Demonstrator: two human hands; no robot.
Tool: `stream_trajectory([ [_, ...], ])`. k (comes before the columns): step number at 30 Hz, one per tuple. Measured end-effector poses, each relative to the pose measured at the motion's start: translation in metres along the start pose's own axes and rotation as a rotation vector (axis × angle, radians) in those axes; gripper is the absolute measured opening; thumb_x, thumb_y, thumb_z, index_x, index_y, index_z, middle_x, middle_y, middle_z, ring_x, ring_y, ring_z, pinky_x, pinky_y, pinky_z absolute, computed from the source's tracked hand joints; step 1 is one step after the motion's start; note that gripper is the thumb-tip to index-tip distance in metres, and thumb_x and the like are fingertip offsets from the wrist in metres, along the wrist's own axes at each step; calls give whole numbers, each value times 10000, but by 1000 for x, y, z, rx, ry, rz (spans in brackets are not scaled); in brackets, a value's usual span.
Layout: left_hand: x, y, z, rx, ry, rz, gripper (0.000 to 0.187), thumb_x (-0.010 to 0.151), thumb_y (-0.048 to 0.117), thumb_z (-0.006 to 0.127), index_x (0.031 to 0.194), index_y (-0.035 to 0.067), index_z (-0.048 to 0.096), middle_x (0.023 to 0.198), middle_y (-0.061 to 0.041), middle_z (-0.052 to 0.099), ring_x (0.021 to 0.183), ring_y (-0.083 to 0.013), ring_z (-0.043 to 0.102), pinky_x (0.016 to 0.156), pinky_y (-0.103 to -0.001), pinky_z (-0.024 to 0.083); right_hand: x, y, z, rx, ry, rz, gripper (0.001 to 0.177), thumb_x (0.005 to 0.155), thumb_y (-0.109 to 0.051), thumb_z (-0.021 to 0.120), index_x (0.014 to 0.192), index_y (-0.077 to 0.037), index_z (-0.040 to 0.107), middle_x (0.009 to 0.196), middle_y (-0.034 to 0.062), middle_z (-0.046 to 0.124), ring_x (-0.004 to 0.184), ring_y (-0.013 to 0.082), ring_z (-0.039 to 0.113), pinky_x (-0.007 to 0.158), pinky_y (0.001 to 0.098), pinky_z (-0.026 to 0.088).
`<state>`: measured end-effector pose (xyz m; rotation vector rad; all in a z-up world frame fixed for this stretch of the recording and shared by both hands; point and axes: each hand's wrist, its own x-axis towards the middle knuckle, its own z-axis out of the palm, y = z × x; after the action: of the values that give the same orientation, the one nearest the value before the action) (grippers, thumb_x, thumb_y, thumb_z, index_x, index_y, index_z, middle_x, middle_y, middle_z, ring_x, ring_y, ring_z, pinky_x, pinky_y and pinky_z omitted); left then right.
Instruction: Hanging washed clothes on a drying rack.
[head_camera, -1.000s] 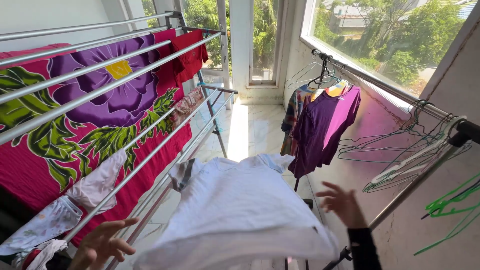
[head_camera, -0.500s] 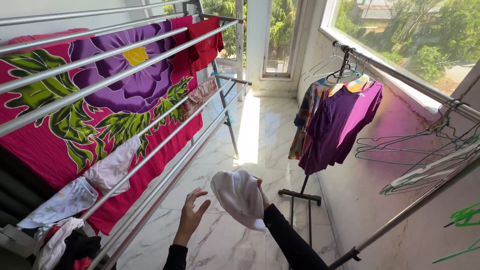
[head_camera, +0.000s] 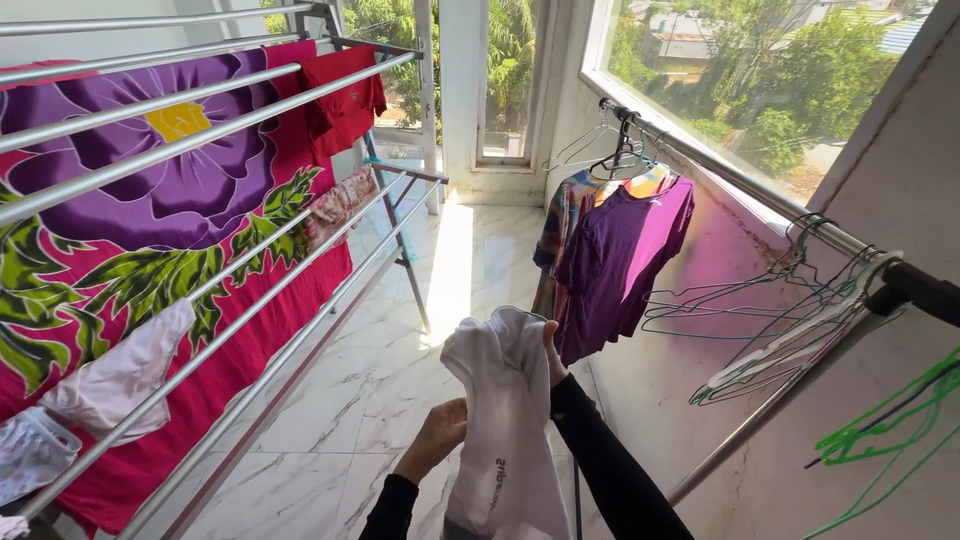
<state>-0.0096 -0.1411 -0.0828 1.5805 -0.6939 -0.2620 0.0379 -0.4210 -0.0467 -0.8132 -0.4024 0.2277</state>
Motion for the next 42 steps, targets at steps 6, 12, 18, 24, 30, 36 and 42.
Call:
stream_trajectory([
  [6,21,3,-9,-84,0,41,177,950,166,759,943,32,644,984,-25,660,821,-130,603,743,-345,530,-21,-33,-25,-8,41,-38,1179,705,-951,464,1407,-5,521,1327,159,621,1208,288,602,1022,425,526],
  [12,45,52,-35,753,282,187,189,877,49,653,991,117,787,1055,3,733,838,-193,688,748,-351,550,-28,-31,-41,-31,37,-59,1112,745,-917,444,1406,-28,531,1315,139,627,1198,270,607,1016,423,530],
  [18,105,89,-44,1068,406,371,196,788,48,699,965,94,767,931,-27,695,911,-231,692,778,-394,551,-46,0,-42,-1039,485,279,802,984,-743,474,1266,-9,632,1144,148,694,1023,231,660,889,356,527],
  [24,167,61,-46,1037,210,519,285,776,-4,691,1052,64,696,1008,-66,621,950,-238,666,787,-364,565,-56,-21,25,-1599,367,466,582,945,-616,622,948,-64,806,774,76,760,685,172,716,658,333,552],
  [30,190,82,-53,1028,86,596,322,761,-19,689,1062,91,656,1009,-55,603,991,-236,647,820,-365,549,-63,-155,97,-1971,1074,-140,302,900,-371,788,795,-96,719,658,30,700,513,124,619,537,299,523],
  [36,195,96,-61,1006,31,644,400,731,-3,724,1112,106,665,1042,-46,609,991,-220,632,813,-371,525,-121,-281,51,-2363,1743,-121,148,857,-165,798,806,-103,675,772,50,697,655,184,673,596,341,560],
  [42,216,83,-73,1066,65,636,439,727,6,735,1144,116,653,1092,-24,611,1051,-201,613,853,-372,503,-151,-311,-18,-2806,1890,365,73,810,-107,761,795,-131,694,896,80,701,824,254,720,633,350,597],
])
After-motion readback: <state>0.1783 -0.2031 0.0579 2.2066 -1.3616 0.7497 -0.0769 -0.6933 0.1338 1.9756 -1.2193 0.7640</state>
